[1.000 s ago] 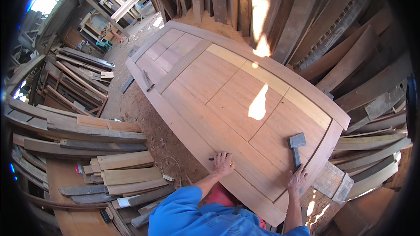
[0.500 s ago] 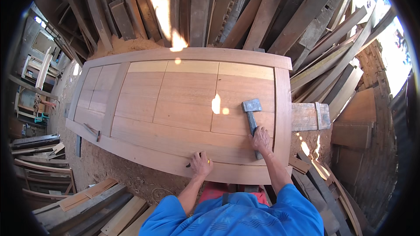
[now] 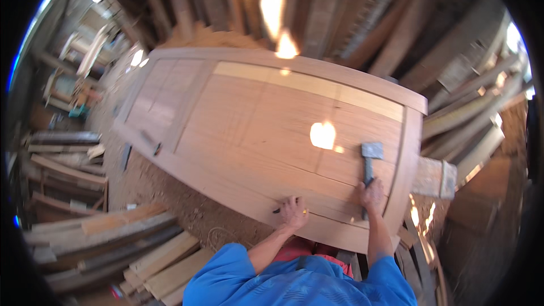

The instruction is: The person uses a hammer to tap and align wooden planks on a large door frame resting on a workbench. They repeatedly adjust the position of the planks and the frame, ensuring the joints fit tightly together.

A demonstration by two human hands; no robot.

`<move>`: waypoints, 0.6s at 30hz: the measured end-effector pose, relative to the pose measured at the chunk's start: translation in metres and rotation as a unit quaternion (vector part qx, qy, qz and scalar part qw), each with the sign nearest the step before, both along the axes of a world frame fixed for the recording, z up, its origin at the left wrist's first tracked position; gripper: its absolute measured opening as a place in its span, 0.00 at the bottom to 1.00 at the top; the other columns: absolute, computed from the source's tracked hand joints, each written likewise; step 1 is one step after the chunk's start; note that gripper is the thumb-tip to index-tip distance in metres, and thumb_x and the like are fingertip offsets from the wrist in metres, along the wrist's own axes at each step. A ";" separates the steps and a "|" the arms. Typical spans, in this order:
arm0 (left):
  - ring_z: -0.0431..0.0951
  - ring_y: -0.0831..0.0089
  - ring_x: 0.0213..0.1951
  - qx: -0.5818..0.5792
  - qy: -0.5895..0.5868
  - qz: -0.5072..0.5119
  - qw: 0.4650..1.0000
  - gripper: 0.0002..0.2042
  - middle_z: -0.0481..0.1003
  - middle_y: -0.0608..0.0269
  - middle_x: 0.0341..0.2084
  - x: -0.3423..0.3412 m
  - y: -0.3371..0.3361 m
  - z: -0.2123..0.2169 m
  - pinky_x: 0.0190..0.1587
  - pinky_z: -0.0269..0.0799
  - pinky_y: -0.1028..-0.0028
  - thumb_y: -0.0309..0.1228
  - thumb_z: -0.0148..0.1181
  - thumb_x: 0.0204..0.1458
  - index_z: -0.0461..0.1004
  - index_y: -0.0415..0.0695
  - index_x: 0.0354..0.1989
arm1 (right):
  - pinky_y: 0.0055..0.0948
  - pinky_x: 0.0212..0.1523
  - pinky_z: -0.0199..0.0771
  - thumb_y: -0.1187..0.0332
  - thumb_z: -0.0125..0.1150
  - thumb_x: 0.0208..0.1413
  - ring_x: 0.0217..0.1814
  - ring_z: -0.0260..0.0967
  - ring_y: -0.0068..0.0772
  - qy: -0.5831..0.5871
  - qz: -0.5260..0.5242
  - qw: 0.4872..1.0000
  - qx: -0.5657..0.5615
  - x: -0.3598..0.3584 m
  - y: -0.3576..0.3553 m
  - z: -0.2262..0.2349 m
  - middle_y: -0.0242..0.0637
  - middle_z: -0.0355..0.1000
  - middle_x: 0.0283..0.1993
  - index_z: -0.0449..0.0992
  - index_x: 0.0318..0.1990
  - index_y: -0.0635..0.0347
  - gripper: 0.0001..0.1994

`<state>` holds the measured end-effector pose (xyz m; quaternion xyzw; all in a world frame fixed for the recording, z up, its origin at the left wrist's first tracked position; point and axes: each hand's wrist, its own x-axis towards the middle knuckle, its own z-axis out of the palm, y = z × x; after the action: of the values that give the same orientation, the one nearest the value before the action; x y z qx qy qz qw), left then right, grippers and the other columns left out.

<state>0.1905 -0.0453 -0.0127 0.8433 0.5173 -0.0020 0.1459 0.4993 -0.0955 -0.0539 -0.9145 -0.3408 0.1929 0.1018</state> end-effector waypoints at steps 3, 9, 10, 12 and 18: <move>0.71 0.53 0.47 -0.009 -0.005 0.012 1.000 0.23 0.66 0.54 0.46 -0.025 -0.006 0.006 0.41 0.69 0.53 0.39 0.68 0.44 0.70 0.46 0.48 | 0.51 0.70 0.56 0.50 0.57 0.59 0.68 0.58 0.67 0.059 0.020 0.997 -0.055 -0.026 0.002 0.049 0.71 0.60 0.65 0.58 0.65 0.79 0.40; 0.72 0.54 0.46 0.035 -0.055 0.007 0.998 0.20 0.66 0.53 0.45 -0.052 -0.016 0.009 0.43 0.68 0.54 0.34 0.66 0.44 0.70 0.45 0.46 | 0.49 0.73 0.51 0.47 0.50 0.63 0.73 0.52 0.66 0.025 0.042 0.996 -0.075 -0.047 -0.023 0.031 0.71 0.55 0.69 0.50 0.70 0.79 0.42; 0.72 0.54 0.46 0.027 -0.052 0.009 0.998 0.20 0.66 0.53 0.45 -0.055 -0.017 0.011 0.43 0.68 0.54 0.34 0.66 0.44 0.70 0.45 0.46 | 0.49 0.73 0.51 0.48 0.50 0.63 0.73 0.52 0.66 0.008 0.046 0.997 -0.060 -0.047 -0.036 0.017 0.71 0.55 0.69 0.52 0.69 0.79 0.41; 0.72 0.54 0.46 0.009 -0.044 0.012 0.999 0.20 0.66 0.52 0.45 -0.056 -0.019 0.018 0.43 0.68 0.54 0.34 0.66 0.44 0.70 0.44 0.46 | 0.49 0.73 0.52 0.48 0.51 0.62 0.73 0.53 0.65 -0.003 0.046 0.998 -0.047 -0.049 -0.036 0.013 0.71 0.56 0.69 0.53 0.69 0.78 0.41; 0.73 0.51 0.47 -0.116 -0.090 -0.022 0.989 0.20 0.66 0.49 0.46 -0.094 0.005 0.025 0.43 0.70 0.52 0.35 0.64 0.45 0.70 0.44 0.47 | 0.52 0.60 0.64 0.50 0.60 0.55 0.57 0.66 0.65 -0.042 0.073 0.996 0.023 -0.059 -0.005 0.001 0.65 0.68 0.51 0.66 0.53 0.76 0.32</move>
<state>0.0962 -0.0401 0.0128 0.8287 0.4794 0.0110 0.2887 0.4401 -0.1002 -0.0530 -0.8920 -0.4147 0.1530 0.0944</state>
